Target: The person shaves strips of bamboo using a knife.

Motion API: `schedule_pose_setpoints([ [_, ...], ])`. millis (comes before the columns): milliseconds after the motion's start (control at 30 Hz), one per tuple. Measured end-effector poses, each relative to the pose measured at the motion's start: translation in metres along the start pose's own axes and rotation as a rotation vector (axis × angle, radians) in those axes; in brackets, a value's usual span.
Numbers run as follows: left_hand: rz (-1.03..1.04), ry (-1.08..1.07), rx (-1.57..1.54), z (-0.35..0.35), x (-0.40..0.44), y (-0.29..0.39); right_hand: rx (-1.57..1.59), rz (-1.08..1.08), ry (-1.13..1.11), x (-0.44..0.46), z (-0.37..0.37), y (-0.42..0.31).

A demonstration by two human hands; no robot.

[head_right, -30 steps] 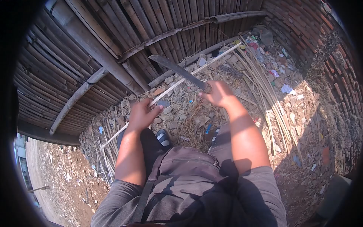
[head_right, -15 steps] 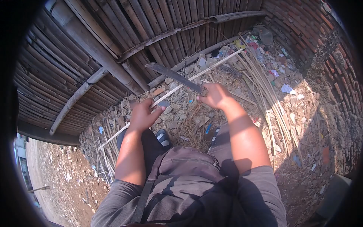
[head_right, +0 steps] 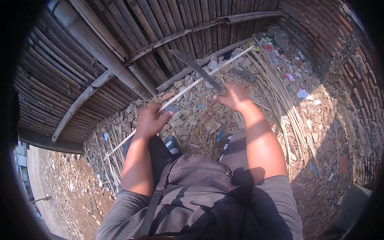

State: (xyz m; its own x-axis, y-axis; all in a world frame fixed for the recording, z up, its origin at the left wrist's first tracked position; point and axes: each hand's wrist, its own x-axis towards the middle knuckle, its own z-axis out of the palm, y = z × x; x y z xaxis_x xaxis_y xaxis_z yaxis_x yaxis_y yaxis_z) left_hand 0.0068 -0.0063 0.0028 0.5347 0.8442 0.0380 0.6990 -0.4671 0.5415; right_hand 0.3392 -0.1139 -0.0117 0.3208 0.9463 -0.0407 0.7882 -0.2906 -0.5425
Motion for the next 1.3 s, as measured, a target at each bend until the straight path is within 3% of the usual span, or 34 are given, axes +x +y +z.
schedule_pose_setpoints([
  [267, -0.024, -0.072, 0.026, -0.003, 0.001, -0.001, 0.002, -0.058, -0.135, -0.006, 0.003, -0.024],
  [467, -0.011, -0.048, -0.028, -0.008, 0.002, -0.001, 0.008, 0.005, -0.034, -0.005, 0.001, -0.011],
  [667, -0.025, -0.041, 0.008, -0.004, 0.001, -0.001, 0.057, 0.043, -0.075, -0.004, -0.002, -0.011],
  [1300, -0.023, -0.070, 0.022, -0.006, 0.001, 0.001, -0.034, -0.065, -0.113, -0.008, 0.004, -0.018],
])
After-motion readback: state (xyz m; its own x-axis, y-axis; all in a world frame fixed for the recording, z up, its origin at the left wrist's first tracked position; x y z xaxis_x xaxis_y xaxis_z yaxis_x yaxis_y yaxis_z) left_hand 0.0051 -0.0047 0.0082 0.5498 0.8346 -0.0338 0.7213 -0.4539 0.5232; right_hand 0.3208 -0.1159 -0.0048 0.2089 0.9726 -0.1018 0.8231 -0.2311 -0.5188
